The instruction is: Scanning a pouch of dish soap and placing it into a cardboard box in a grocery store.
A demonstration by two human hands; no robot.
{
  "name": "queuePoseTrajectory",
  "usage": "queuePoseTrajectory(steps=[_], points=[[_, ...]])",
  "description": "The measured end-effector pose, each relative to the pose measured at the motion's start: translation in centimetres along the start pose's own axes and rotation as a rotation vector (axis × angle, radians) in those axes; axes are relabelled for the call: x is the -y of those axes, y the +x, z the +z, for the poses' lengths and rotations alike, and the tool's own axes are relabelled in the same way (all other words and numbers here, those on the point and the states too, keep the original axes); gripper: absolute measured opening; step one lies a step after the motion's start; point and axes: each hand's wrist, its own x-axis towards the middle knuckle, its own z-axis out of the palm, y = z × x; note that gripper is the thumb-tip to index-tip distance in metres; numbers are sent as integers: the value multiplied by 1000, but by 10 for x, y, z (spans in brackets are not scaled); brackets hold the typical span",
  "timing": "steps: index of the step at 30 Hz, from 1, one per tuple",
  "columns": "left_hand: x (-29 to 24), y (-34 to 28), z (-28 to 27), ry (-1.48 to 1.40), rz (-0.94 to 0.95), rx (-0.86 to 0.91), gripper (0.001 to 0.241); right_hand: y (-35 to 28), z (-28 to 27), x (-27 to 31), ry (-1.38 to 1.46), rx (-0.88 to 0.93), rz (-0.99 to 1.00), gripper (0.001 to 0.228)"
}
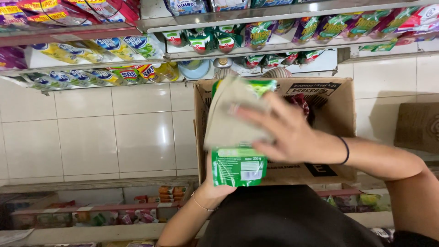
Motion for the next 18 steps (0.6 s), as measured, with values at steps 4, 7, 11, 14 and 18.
queuePoseTrajectory(steps=[4,7,11,14,18], points=[[0,-15,-16,716,330,380,53,10,-6,31,39,132,-423,58],[19,-15,-52,292,147,320,39,11,0,27,41,160,-490,52],[-2,-1,12,-33,5,126,55,17,16,-3,-66,103,-438,54],[-6,3,11,-314,-159,26,50,34,1,-15,-280,176,-239,49],[6,1,-27,-136,-39,77,40,39,-12,-3,-266,98,-49,58]])
